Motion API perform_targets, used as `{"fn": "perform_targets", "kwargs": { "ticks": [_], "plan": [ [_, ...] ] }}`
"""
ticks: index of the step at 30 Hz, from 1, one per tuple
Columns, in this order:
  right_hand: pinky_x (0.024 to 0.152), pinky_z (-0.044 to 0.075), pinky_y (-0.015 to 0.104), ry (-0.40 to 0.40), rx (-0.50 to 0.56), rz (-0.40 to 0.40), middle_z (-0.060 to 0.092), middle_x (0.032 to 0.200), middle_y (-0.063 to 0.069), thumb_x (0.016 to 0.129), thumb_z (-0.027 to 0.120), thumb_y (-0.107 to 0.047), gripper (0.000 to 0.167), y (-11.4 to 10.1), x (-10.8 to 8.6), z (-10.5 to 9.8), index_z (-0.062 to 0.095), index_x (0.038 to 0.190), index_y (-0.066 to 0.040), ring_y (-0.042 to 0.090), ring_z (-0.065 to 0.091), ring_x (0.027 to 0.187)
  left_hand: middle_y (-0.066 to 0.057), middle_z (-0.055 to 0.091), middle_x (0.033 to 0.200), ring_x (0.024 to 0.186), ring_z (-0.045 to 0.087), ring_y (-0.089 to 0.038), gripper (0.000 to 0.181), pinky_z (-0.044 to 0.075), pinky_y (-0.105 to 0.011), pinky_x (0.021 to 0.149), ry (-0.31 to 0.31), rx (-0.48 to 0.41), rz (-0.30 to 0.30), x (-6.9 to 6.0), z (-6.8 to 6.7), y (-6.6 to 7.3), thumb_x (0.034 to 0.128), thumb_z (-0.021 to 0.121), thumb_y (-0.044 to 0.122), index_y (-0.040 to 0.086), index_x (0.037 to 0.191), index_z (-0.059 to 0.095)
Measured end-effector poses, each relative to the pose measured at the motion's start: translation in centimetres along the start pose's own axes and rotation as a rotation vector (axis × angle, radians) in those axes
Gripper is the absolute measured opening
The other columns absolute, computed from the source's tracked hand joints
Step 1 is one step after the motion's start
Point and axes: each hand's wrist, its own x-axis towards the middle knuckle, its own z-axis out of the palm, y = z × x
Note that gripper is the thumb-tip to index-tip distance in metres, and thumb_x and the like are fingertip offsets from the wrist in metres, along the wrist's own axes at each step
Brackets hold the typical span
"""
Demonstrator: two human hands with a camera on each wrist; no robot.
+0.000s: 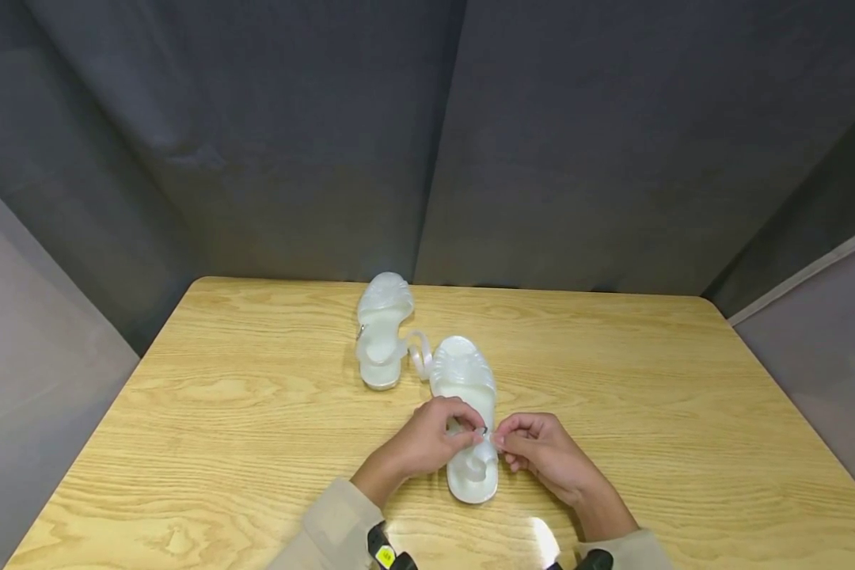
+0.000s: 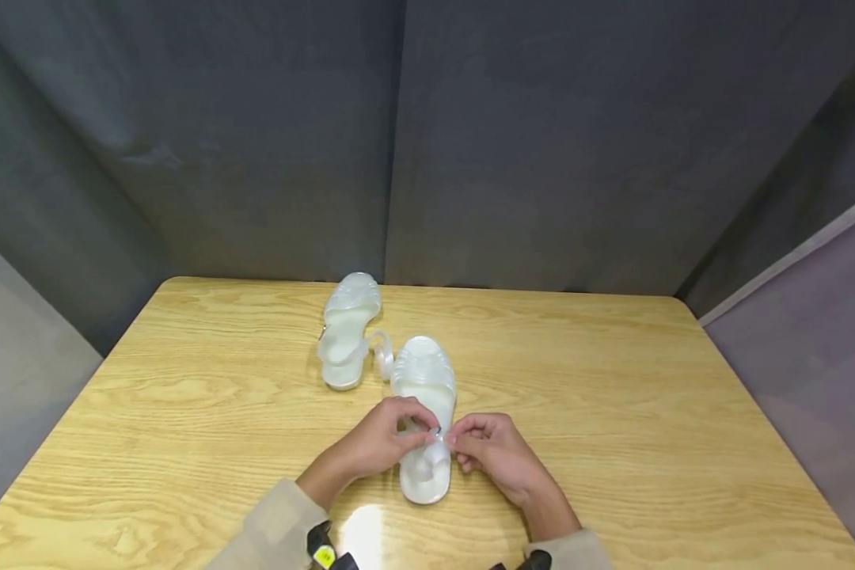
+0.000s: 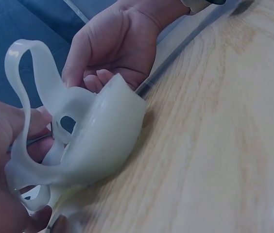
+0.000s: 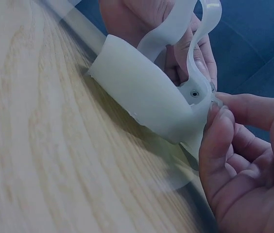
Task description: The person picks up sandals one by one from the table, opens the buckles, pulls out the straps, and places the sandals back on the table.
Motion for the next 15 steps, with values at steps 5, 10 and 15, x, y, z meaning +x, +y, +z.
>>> {"fn": "perform_targets", "kwargs": {
  "ticks": [5,10,15],
  "plan": [
    [0.057,0.047,0.018,0.021,-0.012,0.003,0.059,0.076,0.0,0.09,0.06,-0.008,0.008,0.06,0.12,0.18,0.06,0.087,-0.001,0.007,0.052,0.065,0.009,0.059,0.087,0.087,0.054,-0.008,0.008,0.043,-0.027,0.085,0.002,-0.018,0.009,0.01,0.07,-0.06,0.0858,0.069,0.015,0.015,0.094,0.069],
    [0.056,0.045,0.018,0.05,-0.013,0.016,0.059,0.075,-0.001,0.089,0.061,-0.009,0.006,0.06,0.2,0.3,0.061,0.085,-0.005,0.007,0.051,0.064,0.01,0.059,0.088,0.087,0.054,-0.008,0.008,0.042,-0.026,0.085,0.003,-0.019,0.017,-0.02,0.13,0.08,0.0848,0.07,0.015,0.016,0.093,0.069],
    [0.058,0.046,0.018,0.037,-0.023,0.032,0.059,0.076,-0.001,0.09,0.06,-0.01,0.007,0.02,0.08,-0.01,0.06,0.087,-0.004,0.006,0.051,0.065,0.011,0.059,0.087,0.087,0.054,-0.007,0.008,0.041,-0.028,0.087,0.007,0.026,0.044,0.02,0.18,0.12,0.0842,0.07,0.016,0.016,0.092,0.069]
  ]
}}
